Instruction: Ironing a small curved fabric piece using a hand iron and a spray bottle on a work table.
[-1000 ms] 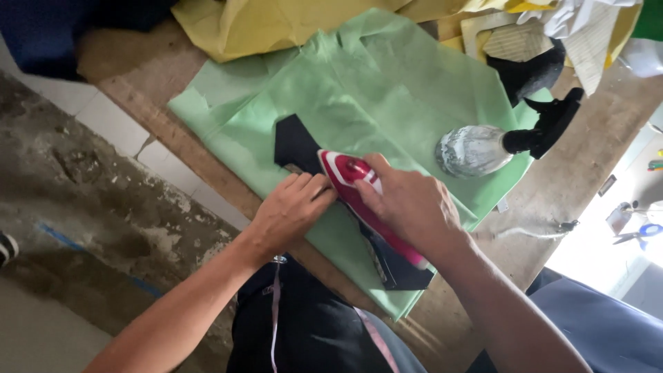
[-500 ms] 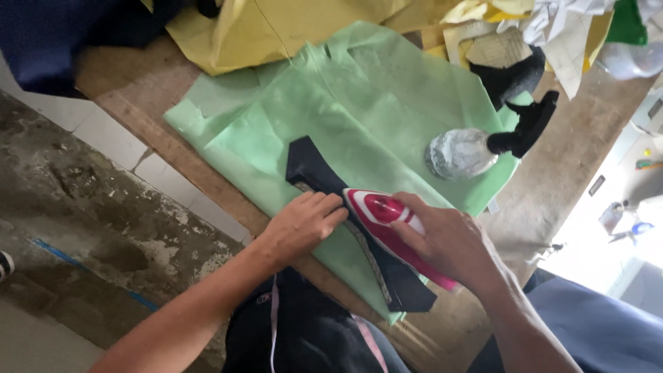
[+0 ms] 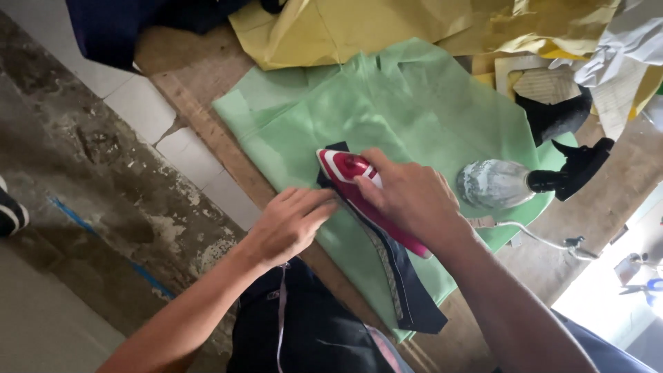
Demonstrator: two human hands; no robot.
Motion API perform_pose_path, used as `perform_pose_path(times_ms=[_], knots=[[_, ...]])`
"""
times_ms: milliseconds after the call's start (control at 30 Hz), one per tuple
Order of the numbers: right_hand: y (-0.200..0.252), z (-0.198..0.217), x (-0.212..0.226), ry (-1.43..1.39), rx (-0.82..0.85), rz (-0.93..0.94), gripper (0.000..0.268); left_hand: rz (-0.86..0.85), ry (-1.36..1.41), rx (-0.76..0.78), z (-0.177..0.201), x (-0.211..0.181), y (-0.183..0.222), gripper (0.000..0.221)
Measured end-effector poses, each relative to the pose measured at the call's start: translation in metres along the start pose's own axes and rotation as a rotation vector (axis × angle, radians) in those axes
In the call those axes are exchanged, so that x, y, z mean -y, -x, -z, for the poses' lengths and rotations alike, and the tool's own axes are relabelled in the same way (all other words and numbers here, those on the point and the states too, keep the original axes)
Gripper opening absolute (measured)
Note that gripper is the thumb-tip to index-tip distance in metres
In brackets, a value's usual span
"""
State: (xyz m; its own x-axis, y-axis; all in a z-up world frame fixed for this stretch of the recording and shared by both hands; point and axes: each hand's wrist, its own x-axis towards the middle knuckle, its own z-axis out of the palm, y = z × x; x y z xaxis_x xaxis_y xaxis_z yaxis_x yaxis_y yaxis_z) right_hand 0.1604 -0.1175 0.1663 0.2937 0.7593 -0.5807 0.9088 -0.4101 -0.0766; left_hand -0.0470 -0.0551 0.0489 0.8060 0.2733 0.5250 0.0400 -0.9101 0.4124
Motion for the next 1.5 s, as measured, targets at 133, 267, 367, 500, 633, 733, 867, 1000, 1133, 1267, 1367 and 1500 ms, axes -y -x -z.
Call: perform_pose_path(times_ms=[133, 267, 367, 500, 633, 733, 867, 1000, 1133, 1267, 1367, 1500], knots=[[0.008, 0.01, 0.003, -0.037, 0.057, 0.047, 0.043, 0.117, -0.061, -0.048, 0.018, 0.005, 0.027, 0.025], [-0.005, 0.009, 0.012, -0.021, 0.038, 0.032, 0.047, 0.279, -0.024, -0.083, 0.025, 0.0, 0.039, 0.009], [-0.016, 0.006, 0.013, -0.024, -0.03, -0.051, 0.049, 0.315, 0.013, -0.096, 0.023, 0.006, 0.023, 0.007], [0.002, -0.001, 0.003, -0.106, 0.012, -0.218, 0.05, 0.416, 0.029, -0.029, 0.028, 0.019, -0.01, 0.018], [0.038, -0.014, -0.027, -0.121, 0.036, -0.364, 0.051, 0.571, 0.112, 0.038, 0.003, 0.028, -0.035, 0.039], [0.076, 0.0, -0.039, -0.215, 0.01, -0.414, 0.053, 0.607, -0.128, 0.267, -0.019, 0.029, -0.042, 0.067], [0.136, 0.041, -0.018, -0.474, 0.026, -0.774, 0.051, 0.533, -0.336, 0.348, -0.042, 0.039, -0.043, 0.074], [0.145, 0.021, 0.014, -0.779, 0.092, -0.914, 0.041, 0.568, -0.172, 0.438, -0.033, 0.039, -0.055, 0.051], [0.128, -0.005, 0.029, -0.577, 0.213, -0.732, 0.054, 0.691, -0.058, 0.41, -0.043, 0.066, -0.064, 0.04], [0.097, -0.038, 0.022, -0.403, 0.048, -0.488, 0.054, 0.663, -0.084, 0.362, -0.044, 0.087, -0.059, 0.036], [0.079, -0.047, 0.017, -0.286, 0.026, -0.426, 0.054, 0.642, -0.163, 0.407, -0.033, 0.084, -0.057, 0.033], [0.058, -0.034, 0.021, -0.18, 0.056, -0.423, 0.054, 0.615, -0.205, 0.343, -0.034, 0.081, -0.046, 0.036]])
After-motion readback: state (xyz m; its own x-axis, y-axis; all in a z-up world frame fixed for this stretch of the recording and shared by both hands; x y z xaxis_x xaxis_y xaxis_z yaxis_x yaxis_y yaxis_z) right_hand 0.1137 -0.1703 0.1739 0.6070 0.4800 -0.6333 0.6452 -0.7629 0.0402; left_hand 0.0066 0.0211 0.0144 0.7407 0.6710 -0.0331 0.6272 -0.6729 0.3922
